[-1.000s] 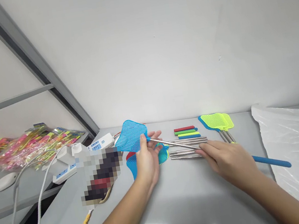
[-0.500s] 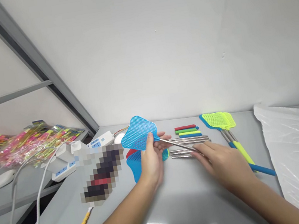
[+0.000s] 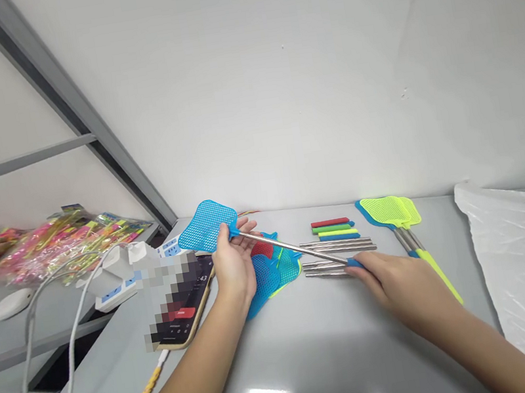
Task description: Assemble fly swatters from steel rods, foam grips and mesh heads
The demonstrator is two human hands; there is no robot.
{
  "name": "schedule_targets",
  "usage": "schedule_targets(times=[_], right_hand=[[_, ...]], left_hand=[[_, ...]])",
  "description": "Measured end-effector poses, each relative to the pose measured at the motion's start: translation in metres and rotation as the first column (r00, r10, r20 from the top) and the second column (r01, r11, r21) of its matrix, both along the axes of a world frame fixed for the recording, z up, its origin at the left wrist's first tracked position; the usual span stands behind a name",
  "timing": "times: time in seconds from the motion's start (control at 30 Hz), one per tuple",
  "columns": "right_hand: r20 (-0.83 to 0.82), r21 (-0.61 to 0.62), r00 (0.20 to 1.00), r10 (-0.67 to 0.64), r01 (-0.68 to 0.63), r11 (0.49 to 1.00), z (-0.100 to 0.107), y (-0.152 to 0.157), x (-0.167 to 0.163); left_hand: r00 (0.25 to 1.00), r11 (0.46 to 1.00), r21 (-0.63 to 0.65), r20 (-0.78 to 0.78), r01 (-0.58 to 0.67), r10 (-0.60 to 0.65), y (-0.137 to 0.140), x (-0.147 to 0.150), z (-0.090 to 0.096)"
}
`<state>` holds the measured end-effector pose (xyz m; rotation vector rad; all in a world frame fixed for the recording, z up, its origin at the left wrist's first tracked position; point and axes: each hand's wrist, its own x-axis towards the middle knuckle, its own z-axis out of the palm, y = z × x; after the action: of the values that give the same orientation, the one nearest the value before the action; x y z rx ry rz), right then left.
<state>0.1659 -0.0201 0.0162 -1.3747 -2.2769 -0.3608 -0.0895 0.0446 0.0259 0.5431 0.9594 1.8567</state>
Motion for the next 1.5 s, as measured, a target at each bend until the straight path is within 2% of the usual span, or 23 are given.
schedule_targets(times=[0.1, 0.17, 0.23, 0.33, 0.47, 0.6, 0.8, 0.93, 1.13, 1.33, 1.5], right_hand=[[-0.020, 0.014, 1.000, 0.004, -0.003, 1.000, -0.005, -0.002, -0.007], [-0.068, -0.023, 0.998, -0.001, 0.000, 1.000, -0.010, -0.005, -0.015], [-0.125, -0.085, 0.992, -0.014, 0.003, 0.996, -0.012, -0.008, -0.021], [-0.159, -0.160, 0.987, -0.020, -0.006, 0.987, -0.012, -0.009, -0.024], [-0.167, -0.226, 0.986, -0.017, -0.021, 0.974, -0.007, -0.007, -0.021], [-0.264, -0.286, 0.964, -0.022, -0.056, 0.956, -0.004, -0.006, -0.021], [-0.443, -0.419, 0.896, -0.027, -0.181, 0.890, 0.000, -0.011, -0.026], [-0.460, -0.486, 0.887, -0.035, -0.219, 0.846, -0.001, -0.016, -0.031], [-0.463, -0.548, 0.885, -0.039, -0.251, 0.798, -0.005, -0.021, -0.038], [-0.490, -0.530, 0.870, -0.048, -0.254, 0.809, -0.006, -0.020, -0.037], [-0.497, -0.445, 0.868, -0.004, -0.250, 0.860, -0.006, -0.017, -0.034]], left_hand=[[0.998, 0.999, 0.029, -0.061, 0.033, -0.031, -0.011, 0.020, -0.003], [0.981, 0.985, 0.008, -0.091, 0.174, -0.173, -0.024, 0.043, -0.006], [0.937, 0.939, 0.021, -0.081, 0.342, -0.340, -0.036, 0.064, -0.010], [0.918, 0.924, 0.044, -0.138, 0.381, -0.372, -0.045, 0.078, -0.014], [0.889, 0.904, -0.006, -0.181, 0.428, -0.422, -0.043, 0.070, -0.017], [0.861, 0.886, 0.010, -0.238, 0.464, -0.449, -0.044, 0.067, -0.020], [0.769, 0.849, -0.022, -0.412, 0.528, -0.489, -0.050, 0.070, -0.020], [0.739, 0.854, -0.040, -0.482, 0.519, -0.472, -0.048, 0.066, -0.018], [0.705, 0.836, -0.066, -0.504, 0.544, -0.499, -0.048, 0.064, -0.020], [0.693, 0.810, -0.073, -0.477, 0.582, -0.541, -0.046, 0.063, -0.022], [0.602, 0.805, -0.131, -0.596, 0.579, -0.531, -0.045, 0.061, -0.024]])
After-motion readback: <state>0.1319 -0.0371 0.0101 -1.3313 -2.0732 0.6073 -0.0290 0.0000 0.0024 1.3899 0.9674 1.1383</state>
